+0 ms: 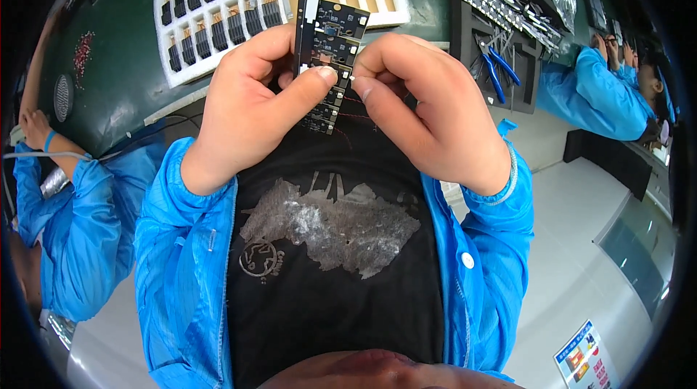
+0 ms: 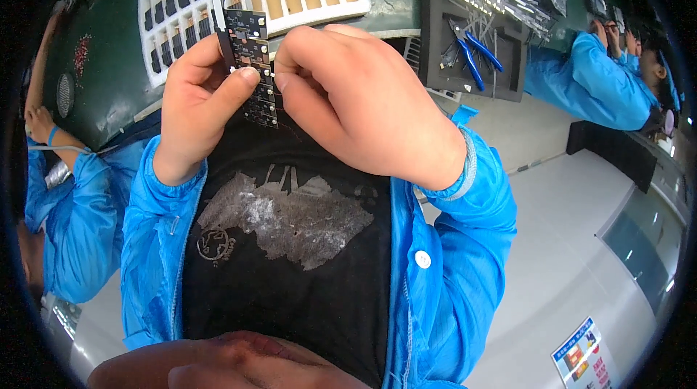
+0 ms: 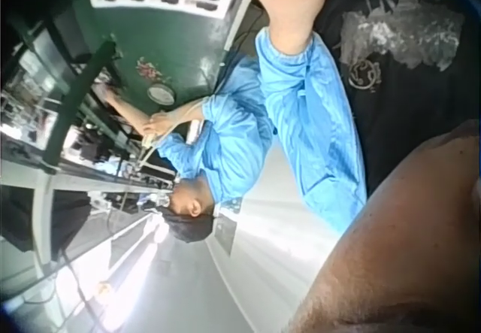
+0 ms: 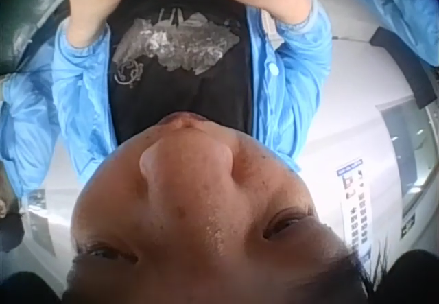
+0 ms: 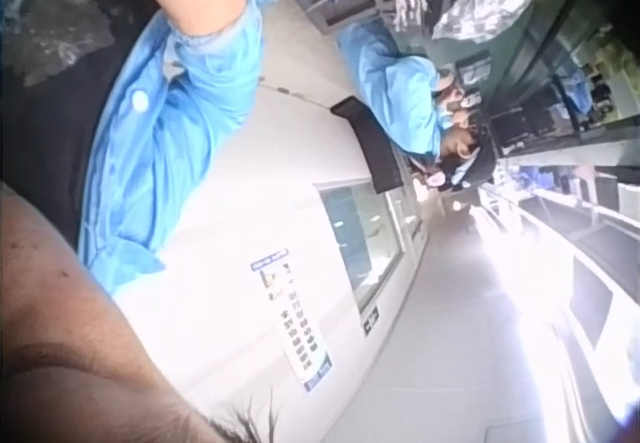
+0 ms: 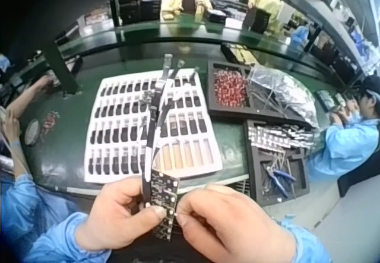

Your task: The person assembles electronic components onto a circuit board and trims wires with pliers.

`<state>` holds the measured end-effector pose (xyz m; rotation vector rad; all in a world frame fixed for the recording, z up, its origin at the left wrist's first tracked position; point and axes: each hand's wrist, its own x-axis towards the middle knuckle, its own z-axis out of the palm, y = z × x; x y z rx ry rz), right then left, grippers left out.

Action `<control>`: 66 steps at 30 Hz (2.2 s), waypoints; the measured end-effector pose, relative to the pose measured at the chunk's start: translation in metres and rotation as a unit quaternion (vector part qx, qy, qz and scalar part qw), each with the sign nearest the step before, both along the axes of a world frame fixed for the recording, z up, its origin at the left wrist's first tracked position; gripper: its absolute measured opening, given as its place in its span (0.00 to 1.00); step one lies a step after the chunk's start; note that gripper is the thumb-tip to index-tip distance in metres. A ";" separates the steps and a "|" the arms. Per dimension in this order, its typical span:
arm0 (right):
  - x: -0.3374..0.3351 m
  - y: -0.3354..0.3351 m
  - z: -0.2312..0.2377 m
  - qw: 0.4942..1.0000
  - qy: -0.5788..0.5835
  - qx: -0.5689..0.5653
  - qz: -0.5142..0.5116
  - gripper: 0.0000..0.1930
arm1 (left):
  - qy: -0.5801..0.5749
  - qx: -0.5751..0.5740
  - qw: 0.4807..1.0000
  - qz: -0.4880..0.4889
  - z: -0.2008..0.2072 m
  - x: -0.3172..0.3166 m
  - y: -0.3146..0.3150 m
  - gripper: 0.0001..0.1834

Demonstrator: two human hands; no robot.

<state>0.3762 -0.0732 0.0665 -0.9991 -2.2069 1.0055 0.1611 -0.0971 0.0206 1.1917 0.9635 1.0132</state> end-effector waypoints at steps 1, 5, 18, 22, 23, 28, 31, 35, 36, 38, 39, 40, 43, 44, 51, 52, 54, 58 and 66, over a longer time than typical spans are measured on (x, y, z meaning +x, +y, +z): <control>0.000 0.000 -0.001 1.000 0.010 -0.023 0.004 0.04 | 0.005 0.012 1.000 0.008 -0.001 0.000 -0.001 0.10; 0.001 0.003 0.001 0.998 -0.003 -0.062 0.010 0.04 | 0.024 0.033 0.999 0.012 -0.004 -0.001 -0.001 0.09; 0.004 0.011 -0.001 0.988 0.001 -0.153 0.023 0.04 | 0.055 0.024 0.998 0.011 -0.002 0.000 0.002 0.06; 0.005 0.015 0.002 0.983 -0.028 -0.181 0.029 0.05 | 0.113 0.083 0.990 0.020 -0.005 -0.001 0.004 0.05; 0.004 0.015 0.001 0.983 -0.032 -0.176 0.037 0.06 | 0.115 0.081 0.990 0.019 -0.005 -0.001 0.002 0.05; 0.002 0.018 -0.003 0.980 -0.017 -0.193 0.042 0.07 | 0.064 0.040 0.996 0.055 -0.005 0.004 -0.001 0.05; 0.002 0.014 -0.009 0.979 0.014 -0.201 0.033 0.07 | 0.084 0.038 0.995 0.033 -0.009 0.001 0.000 0.05; 0.003 0.019 -0.011 0.983 -0.013 -0.176 0.041 0.05 | 0.095 0.062 0.993 0.033 -0.014 0.003 0.004 0.07; 0.002 0.020 -0.013 0.985 -0.019 -0.167 0.041 0.05 | 0.099 0.062 0.993 0.037 -0.014 0.003 0.006 0.08; 0.003 0.023 -0.015 0.987 -0.024 -0.157 0.037 0.04 | 0.102 0.063 0.992 0.038 -0.013 0.006 0.008 0.08; 0.004 0.024 -0.017 0.986 -0.024 -0.159 0.036 0.03 | 0.108 0.048 0.992 0.037 -0.012 0.007 0.008 0.09; 0.004 0.024 -0.017 0.986 -0.023 -0.160 0.035 0.03 | 0.114 0.035 0.992 0.036 -0.011 0.008 0.008 0.09; 0.003 0.026 -0.012 0.981 -0.021 -0.194 0.013 0.07 | 0.115 0.011 0.993 0.025 -0.010 0.008 0.009 0.09; 0.002 0.025 -0.014 0.978 -0.019 -0.205 0.012 0.07 | 0.118 -0.012 0.993 0.024 -0.010 0.007 0.007 0.09; 0.005 0.030 -0.024 0.974 0.009 -0.228 0.009 0.07 | 0.127 -0.024 0.992 0.004 -0.016 0.000 0.015 0.10; 0.004 0.031 -0.025 0.974 0.010 -0.227 0.019 0.07 | 0.124 -0.040 0.991 0.016 -0.016 0.000 0.017 0.09; 0.007 0.037 -0.017 0.974 -0.014 -0.224 0.026 0.07 | 0.110 -0.040 0.993 0.007 -0.015 0.000 0.021 0.09; 0.029 0.073 -0.007 0.991 -0.032 -0.127 0.019 0.09 | 0.011 -0.067 0.998 0.012 -0.022 -0.008 0.027 0.11; 0.131 0.238 -0.051 0.933 -0.017 0.077 -0.350 0.09 | -0.005 -0.069 0.996 0.053 -0.034 -0.022 0.027 0.11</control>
